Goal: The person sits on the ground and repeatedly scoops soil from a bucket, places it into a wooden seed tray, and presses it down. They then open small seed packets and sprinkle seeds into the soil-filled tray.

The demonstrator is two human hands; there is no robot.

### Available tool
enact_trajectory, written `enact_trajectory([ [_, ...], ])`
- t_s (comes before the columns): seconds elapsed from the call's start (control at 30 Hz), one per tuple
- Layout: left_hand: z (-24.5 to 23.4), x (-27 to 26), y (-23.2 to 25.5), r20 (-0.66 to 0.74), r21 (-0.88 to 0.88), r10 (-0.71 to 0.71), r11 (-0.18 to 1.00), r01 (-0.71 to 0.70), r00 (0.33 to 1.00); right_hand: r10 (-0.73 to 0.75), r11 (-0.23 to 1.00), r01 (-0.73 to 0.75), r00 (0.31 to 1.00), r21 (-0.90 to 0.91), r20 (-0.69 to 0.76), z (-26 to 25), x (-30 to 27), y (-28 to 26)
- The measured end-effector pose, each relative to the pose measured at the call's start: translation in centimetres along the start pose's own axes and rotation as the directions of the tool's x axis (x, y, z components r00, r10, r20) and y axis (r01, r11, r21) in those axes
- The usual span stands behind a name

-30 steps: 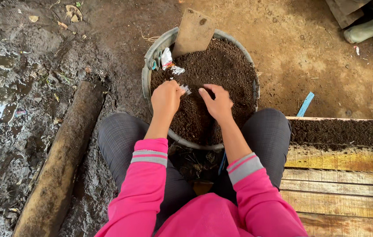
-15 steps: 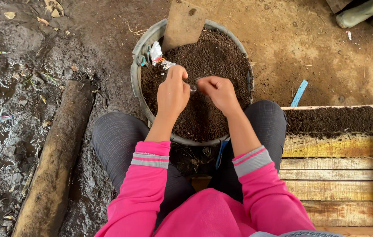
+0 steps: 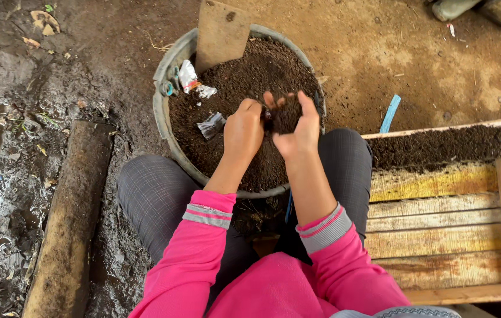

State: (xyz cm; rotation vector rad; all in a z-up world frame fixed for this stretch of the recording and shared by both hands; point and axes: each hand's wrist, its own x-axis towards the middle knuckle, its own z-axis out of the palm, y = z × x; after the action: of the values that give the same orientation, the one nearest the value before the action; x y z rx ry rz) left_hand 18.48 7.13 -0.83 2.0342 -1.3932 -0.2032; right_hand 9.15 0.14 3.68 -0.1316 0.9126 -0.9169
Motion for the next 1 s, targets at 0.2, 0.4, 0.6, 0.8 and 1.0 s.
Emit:
enact_trajectory([
  [0.2, -1.1, -0.6, 2.1, 0.131, -0.063, -0.088, 0.993, 0.096, 0.988, -0.101, 0.870, 0.147, 0.987, -0.471, 0.122, 1.1, 0.2, -1.0],
  [0.4, -1.9, -0.2, 1.0, 0.269, -0.152, -0.174, 0.964, 0.220, 0.947, 0.195, 0.257, 0.470, 0.831, -0.844, 0.522, 1.5, -0.9, -3.6],
  [0.6, -0.2, -0.1, -3.6, 0.426, -0.487, -0.275, 0.734, 0.474, 0.862, 0.290, -0.232, 0.618, 0.781, -0.751, 0.553, -4.5, 3.9, -0.2],
  [0.8, -4.2, 0.5, 5.2, -0.060, -0.352, 0.022, 0.935, -0.042, 0.998, -0.045, -0.027, 0.636, 0.770, -0.771, 0.637, -5.9, -2.3, -8.3],
  [1.0, 4.9, -1.3, 20.0, 0.149, -0.402, 0.499, 0.819, -0.409, 0.854, -0.563, -0.573, 0.140, 0.649, -0.807, 0.512, -22.9, -3.1, -19.4],
])
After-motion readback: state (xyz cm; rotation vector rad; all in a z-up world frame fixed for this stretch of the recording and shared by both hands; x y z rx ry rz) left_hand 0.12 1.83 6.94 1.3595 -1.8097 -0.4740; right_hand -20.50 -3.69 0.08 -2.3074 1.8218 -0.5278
